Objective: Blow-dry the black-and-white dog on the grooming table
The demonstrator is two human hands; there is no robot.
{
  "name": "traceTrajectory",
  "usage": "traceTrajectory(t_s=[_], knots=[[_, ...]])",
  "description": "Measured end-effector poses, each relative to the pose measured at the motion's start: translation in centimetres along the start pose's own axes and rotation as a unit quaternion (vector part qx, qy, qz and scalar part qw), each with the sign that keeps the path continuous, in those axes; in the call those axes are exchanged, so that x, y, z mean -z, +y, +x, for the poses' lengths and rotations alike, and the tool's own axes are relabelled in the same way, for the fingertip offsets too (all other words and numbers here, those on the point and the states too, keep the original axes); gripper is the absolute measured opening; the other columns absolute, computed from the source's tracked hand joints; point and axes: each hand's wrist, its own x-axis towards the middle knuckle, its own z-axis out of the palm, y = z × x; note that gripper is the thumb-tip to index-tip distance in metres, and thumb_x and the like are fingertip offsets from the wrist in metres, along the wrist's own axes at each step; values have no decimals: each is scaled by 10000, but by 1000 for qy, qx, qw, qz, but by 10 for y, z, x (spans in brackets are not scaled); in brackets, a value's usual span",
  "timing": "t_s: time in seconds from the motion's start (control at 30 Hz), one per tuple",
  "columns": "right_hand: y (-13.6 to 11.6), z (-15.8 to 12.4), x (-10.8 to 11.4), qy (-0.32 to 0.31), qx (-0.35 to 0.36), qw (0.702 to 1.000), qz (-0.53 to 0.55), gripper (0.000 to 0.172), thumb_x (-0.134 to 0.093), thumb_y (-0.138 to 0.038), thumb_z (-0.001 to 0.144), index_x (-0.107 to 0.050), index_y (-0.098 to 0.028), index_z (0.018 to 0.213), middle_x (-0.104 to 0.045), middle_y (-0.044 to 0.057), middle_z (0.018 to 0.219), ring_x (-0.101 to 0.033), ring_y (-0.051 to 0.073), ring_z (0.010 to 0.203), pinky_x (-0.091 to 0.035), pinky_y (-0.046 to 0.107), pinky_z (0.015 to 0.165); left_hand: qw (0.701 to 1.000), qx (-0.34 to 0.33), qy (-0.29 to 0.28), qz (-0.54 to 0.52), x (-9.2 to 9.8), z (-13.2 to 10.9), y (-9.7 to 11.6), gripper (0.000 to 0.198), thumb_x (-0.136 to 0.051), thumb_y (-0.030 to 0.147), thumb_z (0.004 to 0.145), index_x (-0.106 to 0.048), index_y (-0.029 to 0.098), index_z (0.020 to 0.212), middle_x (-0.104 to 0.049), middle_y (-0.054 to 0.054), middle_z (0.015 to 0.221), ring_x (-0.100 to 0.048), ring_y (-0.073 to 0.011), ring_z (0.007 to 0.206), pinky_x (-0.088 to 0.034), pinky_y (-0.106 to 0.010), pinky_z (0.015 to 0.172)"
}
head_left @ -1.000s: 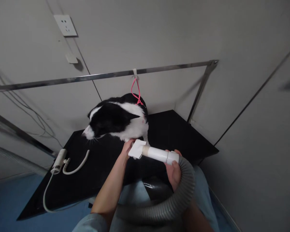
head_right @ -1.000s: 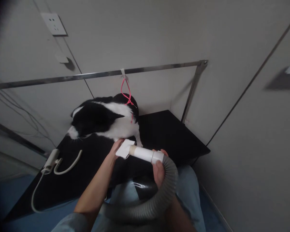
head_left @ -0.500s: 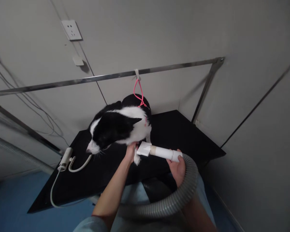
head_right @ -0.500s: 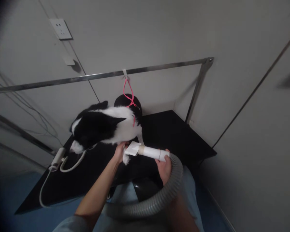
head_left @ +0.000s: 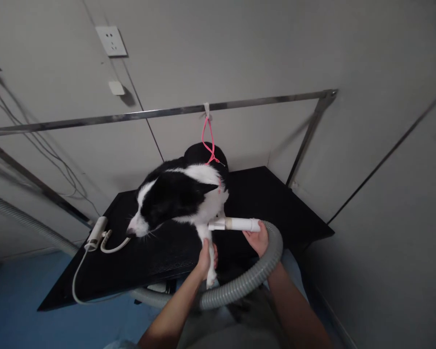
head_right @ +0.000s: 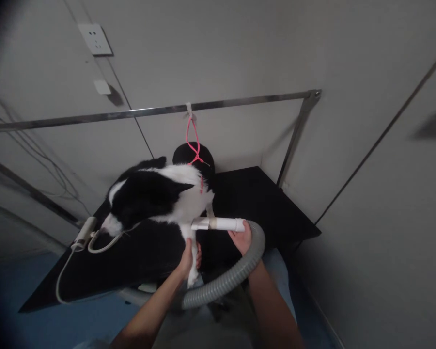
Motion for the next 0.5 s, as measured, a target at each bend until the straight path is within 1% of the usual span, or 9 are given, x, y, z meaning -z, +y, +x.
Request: traceTrajectory(t_s=[0.1,0.17,0.3,0.37,0.43,0.5], knots=[[-2,7,-3,-19,1,1000,-19,202,-650,-434,791,-627,-254,881,-757,-5,853,-740,220,952,-606,397,888,1000,7,-20,-10,5,-3,1,739,-600,961,577,-538,229,659,-380,42,453,-302,-82,338,-210,-232,334],[-2,10,-3,-34,-8,999,-34,179,-659,-438,806,-648,-266,856,-760,3,839,-742,238,958,-604,391,878,999,12,-31,-19,7,-5,5,738,-582,963,595,-539,229,664,-368,48,448,-299,-86,336,-207,-230,334],[-3,7,5,-57,-23,996,-59,219,-700,-453,796,-681,-246,865,-764,27,835,-750,263,948,-608,395,834,999,15,-28,-20,9,-3,8,750,-547,977,608,-530,228,662,-366,48,445,-303,-88,337,-198,-232,342],[-6,-1,11,-65,-26,995,-71,249,-690,-434,802,-691,-206,904,-764,42,852,-753,256,918,-601,387,806,1000,11,-3,1,9,1,8,779,-508,998,604,-507,220,636,-384,40,441,-311,-84,343,-210,-231,355],[-8,-11,17,-67,-22,994,-82,254,-670,-409,811,-695,-184,924,-762,48,858,-756,244,890,-594,373,784,998,-7,51,34,9,6,9,776,-488,993,633,-489,217,611,-408,28,432,-334,-90,352,-233,-239,370],[-10,-20,23,-62,-12,994,-86,258,-673,-417,794,-698,-194,922,-766,45,871,-759,241,890,-597,372,790,993,-44,96,54,9,11,13,706,-580,910,682,-524,208,636,-471,16,460,-397,-111,393,-285,-250,404]])
